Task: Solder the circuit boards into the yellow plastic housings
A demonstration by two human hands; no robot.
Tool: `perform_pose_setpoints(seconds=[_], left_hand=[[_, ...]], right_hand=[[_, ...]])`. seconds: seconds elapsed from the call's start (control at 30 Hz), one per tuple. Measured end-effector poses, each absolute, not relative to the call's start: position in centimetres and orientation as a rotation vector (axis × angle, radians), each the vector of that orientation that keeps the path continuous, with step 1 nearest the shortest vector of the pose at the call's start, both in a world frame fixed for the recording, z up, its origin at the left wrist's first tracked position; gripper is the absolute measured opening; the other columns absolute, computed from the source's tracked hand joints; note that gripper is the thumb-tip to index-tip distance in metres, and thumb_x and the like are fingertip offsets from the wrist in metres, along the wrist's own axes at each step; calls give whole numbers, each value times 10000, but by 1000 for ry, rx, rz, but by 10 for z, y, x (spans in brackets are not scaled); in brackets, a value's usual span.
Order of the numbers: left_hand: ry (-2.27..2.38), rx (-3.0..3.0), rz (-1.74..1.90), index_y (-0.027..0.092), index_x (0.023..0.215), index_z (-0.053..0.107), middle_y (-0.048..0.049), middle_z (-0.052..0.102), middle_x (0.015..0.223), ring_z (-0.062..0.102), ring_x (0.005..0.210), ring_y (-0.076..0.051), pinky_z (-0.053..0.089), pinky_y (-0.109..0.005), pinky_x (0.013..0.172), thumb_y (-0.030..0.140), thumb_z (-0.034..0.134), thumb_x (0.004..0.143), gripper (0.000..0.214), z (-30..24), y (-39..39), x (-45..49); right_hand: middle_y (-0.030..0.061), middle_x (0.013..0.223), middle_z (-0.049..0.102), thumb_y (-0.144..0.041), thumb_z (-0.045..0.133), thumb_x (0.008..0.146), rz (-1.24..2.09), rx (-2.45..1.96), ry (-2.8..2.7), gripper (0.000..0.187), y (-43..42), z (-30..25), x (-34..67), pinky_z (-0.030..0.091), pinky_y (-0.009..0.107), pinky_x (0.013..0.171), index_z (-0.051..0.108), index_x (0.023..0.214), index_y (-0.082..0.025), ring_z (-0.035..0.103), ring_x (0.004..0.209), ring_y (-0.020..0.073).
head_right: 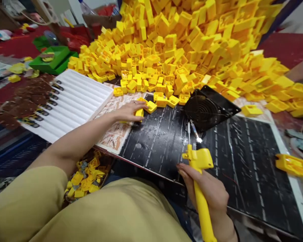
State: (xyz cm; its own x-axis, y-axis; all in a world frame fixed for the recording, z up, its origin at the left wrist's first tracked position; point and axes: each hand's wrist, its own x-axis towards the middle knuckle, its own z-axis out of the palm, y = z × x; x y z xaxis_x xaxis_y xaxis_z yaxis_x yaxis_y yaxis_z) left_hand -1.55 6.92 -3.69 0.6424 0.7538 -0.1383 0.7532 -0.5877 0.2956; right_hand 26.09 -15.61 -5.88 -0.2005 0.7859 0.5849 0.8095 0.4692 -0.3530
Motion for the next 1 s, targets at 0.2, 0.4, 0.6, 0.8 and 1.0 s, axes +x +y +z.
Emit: perform_pose_setpoints(seconds=[0.2,0.4,0.6,0.8,1.0], left_hand=[[585,2855,184,142,1380,520,-182,490,1515,441,1412,-300,310,-514,1187,612,529,933,648,-46,-14,-10],[805,3023,424,134,1229,627,-161,639,1291,522,1255,-313,312,-533,1166,569,562,922,537,-48,-40,-29],[762,3009,474,114,1104,676,-157,654,1270,525,1259,-306,195,-539,1232,557,510,922,507,-56,-60,-14],[978,3023,431,93,1303,598,-180,592,1402,474,1333,-352,242,-586,1163,514,490,952,558,-55,-55,-38],[945,2991,383,124,1322,602,-131,666,1323,562,1193,-300,354,-483,1047,461,476,987,492,-51,-61,-37]], right_hand=[[75,1138,728,-158,736,841,1,-1252,-2034,531,-131,-47,254,643,351,842,510,1300,-302,739,941,239],[125,1227,676,-191,727,862,-67,-1201,-2149,461,-98,-40,259,585,428,909,502,1257,-269,679,1104,270],[106,1169,676,-369,634,942,77,-1038,-2336,328,-43,-48,225,559,399,927,526,1211,-216,657,1083,241],[62,1051,687,-337,598,956,163,-1044,-2439,314,-33,-51,222,567,359,823,517,1239,-228,662,972,223],[59,875,658,-446,648,916,-35,-1125,-2367,358,-87,-41,232,520,330,691,543,1148,-193,633,780,217]])
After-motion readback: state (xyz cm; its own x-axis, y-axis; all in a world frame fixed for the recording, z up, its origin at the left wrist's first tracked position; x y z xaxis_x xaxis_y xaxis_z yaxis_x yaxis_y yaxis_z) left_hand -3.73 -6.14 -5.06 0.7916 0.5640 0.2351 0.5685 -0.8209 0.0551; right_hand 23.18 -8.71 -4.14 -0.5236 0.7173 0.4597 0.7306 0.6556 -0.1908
